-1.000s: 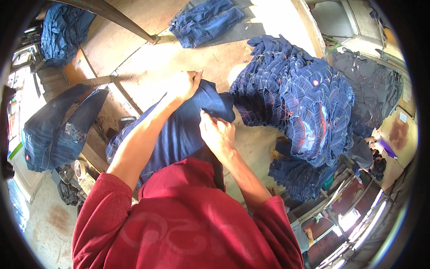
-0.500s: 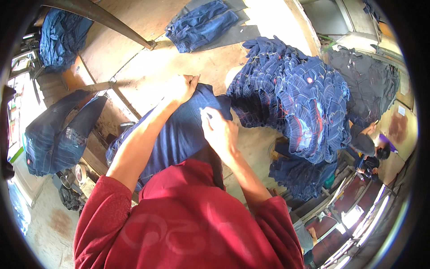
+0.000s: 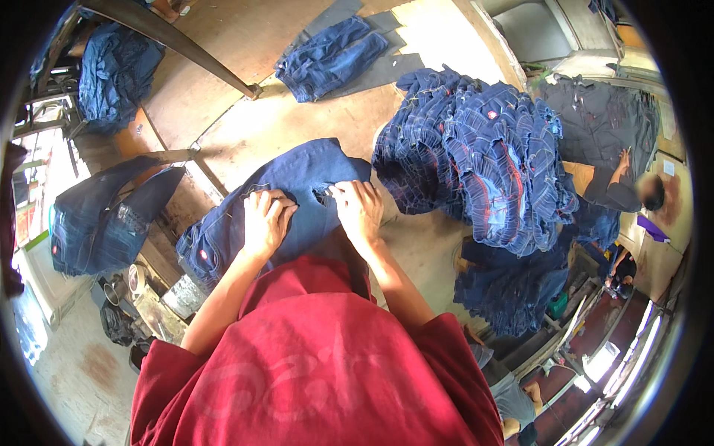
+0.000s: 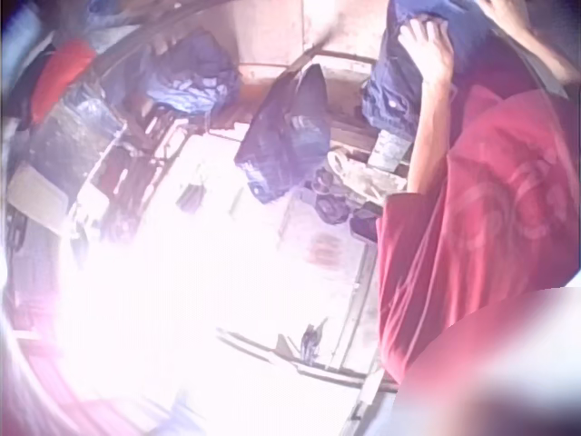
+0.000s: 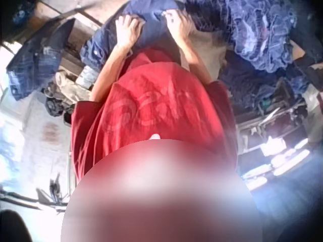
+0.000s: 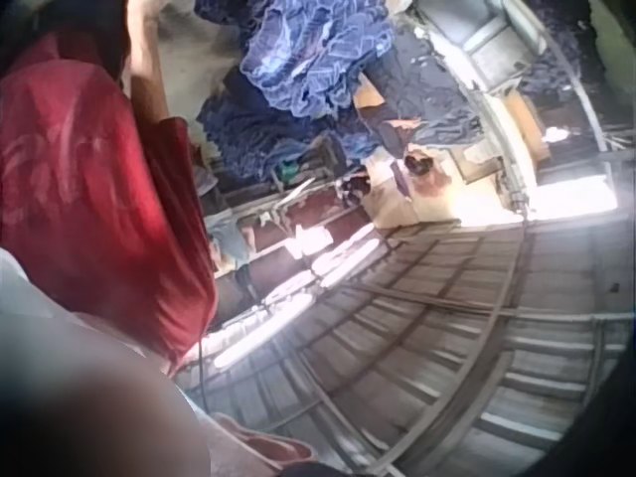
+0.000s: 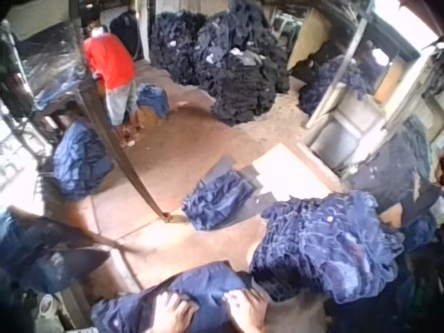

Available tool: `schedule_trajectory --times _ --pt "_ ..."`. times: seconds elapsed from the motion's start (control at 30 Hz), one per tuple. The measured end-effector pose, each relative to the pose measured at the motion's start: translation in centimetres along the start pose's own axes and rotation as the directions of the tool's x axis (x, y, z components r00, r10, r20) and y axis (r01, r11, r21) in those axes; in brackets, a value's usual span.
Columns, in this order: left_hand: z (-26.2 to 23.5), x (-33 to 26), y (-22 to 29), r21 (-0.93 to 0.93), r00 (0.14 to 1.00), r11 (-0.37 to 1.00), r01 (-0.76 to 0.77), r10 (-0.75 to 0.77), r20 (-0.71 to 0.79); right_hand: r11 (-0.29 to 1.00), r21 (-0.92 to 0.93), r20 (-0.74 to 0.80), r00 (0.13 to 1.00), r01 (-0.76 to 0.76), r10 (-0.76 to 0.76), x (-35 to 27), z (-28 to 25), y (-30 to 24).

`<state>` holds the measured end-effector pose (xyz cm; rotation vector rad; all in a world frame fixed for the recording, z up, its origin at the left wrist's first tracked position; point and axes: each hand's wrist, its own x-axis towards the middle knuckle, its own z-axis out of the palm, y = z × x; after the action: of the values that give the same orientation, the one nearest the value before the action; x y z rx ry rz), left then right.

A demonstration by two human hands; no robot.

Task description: The person repeatedly picks up pairs of jeans from a pile, uses a small tool to pull out loose threads from the seams and pockets, and places the jeans back on the pile. The process is repeated for multiple pairs of jeans throughout the clip.

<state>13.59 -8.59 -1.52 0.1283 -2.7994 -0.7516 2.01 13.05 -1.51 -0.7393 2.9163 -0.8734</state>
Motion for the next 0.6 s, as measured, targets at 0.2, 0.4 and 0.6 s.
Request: schedule_trajectory --times 0.2,0.4,0.6 --pt "-1.0 0.6 1.3 0.083 1.000 0.997 -0.004 0.005 -0.007 0.922 0.192 0.253 0.925 -0.336 0.285 1.2 -2.8 2.4" --pt "-0.9 2.0 9.4 -0.464 0.609 0.394 0.793 -0.508 0.610 0.889 0.380 0.290 0.946 -0.255 0.147 1.1 -4.6 3.3" --pt "2.4 3.1 12.1 -0.659 0.461 -0.361 0.659 -0.499 0.734 0.811 0.500 0.310 0.937 -0.303 0.159 1.6 -5.6 3.0"
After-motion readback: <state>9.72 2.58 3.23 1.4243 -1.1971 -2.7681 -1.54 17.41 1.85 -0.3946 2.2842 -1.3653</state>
